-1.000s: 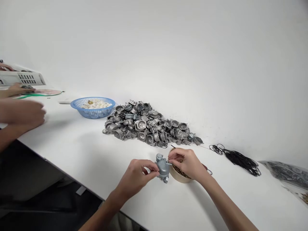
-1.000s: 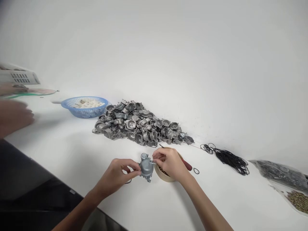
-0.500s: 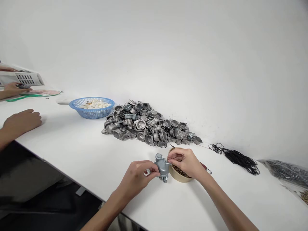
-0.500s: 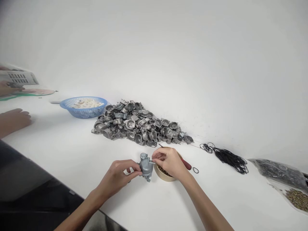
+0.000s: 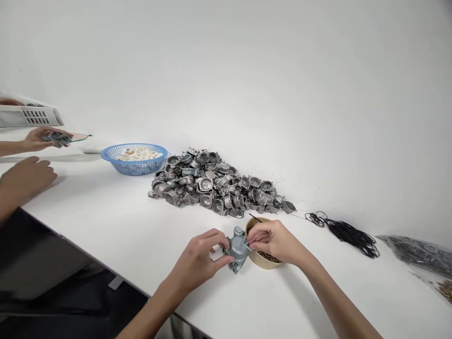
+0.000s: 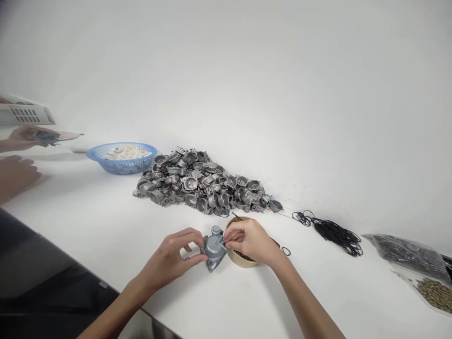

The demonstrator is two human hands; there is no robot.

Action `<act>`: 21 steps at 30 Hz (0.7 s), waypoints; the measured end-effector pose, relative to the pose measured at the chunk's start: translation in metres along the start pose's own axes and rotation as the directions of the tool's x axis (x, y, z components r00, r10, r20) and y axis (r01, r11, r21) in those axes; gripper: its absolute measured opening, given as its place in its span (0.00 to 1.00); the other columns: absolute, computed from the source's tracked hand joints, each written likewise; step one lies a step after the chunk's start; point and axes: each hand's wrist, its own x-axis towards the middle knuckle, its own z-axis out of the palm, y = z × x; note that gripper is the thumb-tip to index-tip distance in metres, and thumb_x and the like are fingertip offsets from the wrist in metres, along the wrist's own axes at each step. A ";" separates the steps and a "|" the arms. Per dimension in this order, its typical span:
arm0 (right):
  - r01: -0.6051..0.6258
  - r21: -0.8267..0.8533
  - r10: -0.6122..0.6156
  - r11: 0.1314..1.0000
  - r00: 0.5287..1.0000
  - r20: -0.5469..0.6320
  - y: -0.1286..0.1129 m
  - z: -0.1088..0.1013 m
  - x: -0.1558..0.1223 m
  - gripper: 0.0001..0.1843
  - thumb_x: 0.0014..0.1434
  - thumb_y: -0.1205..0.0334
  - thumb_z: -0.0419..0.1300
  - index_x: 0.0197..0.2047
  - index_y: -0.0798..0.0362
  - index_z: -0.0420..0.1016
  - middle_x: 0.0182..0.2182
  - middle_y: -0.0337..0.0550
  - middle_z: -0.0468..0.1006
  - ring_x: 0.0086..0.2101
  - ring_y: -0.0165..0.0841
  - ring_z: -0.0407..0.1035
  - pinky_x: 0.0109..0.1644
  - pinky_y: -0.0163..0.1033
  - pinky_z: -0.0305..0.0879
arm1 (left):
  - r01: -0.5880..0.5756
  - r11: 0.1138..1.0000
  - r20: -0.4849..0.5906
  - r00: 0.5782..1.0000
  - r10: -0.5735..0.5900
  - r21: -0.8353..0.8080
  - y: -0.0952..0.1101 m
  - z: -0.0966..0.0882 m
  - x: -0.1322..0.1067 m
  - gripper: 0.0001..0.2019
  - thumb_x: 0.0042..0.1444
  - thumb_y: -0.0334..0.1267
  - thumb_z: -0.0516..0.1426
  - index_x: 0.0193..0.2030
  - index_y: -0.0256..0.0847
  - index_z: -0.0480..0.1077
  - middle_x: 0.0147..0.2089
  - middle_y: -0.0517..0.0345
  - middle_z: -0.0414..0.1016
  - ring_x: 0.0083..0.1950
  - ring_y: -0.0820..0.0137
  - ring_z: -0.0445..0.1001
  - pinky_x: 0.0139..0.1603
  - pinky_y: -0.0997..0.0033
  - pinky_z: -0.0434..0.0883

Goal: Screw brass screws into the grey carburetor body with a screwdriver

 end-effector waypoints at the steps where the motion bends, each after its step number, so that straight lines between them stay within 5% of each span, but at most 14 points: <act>1: -0.007 -0.014 0.007 1.000 1.000 0.012 -0.001 0.000 -0.001 0.09 0.56 0.56 0.72 0.37 0.51 0.83 0.35 0.46 0.88 0.39 0.42 0.84 0.47 0.44 0.79 | 0.023 1.000 -0.016 1.000 -0.023 0.016 0.002 0.002 0.000 0.11 0.59 0.32 0.68 0.45 0.46 0.72 0.47 0.60 0.79 0.44 0.65 0.77 0.41 0.68 0.72; 6: 0.004 -0.070 0.001 0.998 0.997 0.071 -0.008 -0.005 -0.007 0.08 0.57 0.57 0.71 0.38 0.49 0.82 0.36 0.44 0.87 0.39 0.41 0.83 0.45 0.43 0.78 | 0.071 0.997 -0.046 0.996 -0.070 0.011 0.007 0.017 0.000 0.31 0.53 0.31 0.71 0.60 0.52 0.64 0.61 0.58 0.73 0.60 0.59 0.74 0.59 0.58 0.73; 9: 0.014 -0.245 -0.023 0.969 0.999 -0.034 -0.018 -0.020 -0.014 0.04 0.60 0.58 0.68 0.36 0.49 0.81 0.36 0.43 0.87 0.37 0.40 0.82 0.45 0.43 0.76 | 0.101 0.994 -0.024 0.995 -0.101 -0.031 0.006 0.024 -0.001 0.34 0.55 0.33 0.70 0.65 0.54 0.61 0.66 0.56 0.71 0.65 0.57 0.72 0.65 0.56 0.71; 12: -0.208 -0.600 0.041 0.772 0.959 -0.279 -0.022 -0.040 -0.024 0.03 0.62 0.61 0.65 0.35 0.48 0.79 0.37 0.44 0.85 0.38 0.42 0.79 0.42 0.45 0.70 | 0.141 0.988 -0.001 0.990 -0.141 -0.065 0.003 0.028 0.000 0.34 0.56 0.35 0.69 0.65 0.53 0.61 0.67 0.55 0.71 0.65 0.56 0.73 0.66 0.55 0.71; 15: -0.453 -0.721 0.208 0.524 0.889 -0.408 -0.014 -0.049 -0.029 0.05 0.58 0.60 0.69 0.39 0.48 0.79 0.40 0.49 0.84 0.40 0.46 0.79 0.36 0.42 0.65 | 0.168 0.983 0.023 0.986 -0.167 -0.075 0.000 0.031 0.000 0.33 0.55 0.35 0.69 0.64 0.52 0.62 0.66 0.55 0.73 0.64 0.55 0.74 0.66 0.53 0.72; 21: -0.516 -0.693 0.264 0.504 0.856 -0.445 -0.006 -0.052 -0.027 0.06 0.56 0.71 0.65 0.32 0.50 0.81 0.34 0.49 0.85 0.32 0.40 0.79 0.30 0.38 0.62 | 0.142 0.989 0.004 0.990 -0.142 -0.052 -0.005 0.034 0.000 0.33 0.57 0.35 0.66 0.67 0.54 0.59 0.69 0.57 0.71 0.65 0.58 0.74 0.66 0.54 0.72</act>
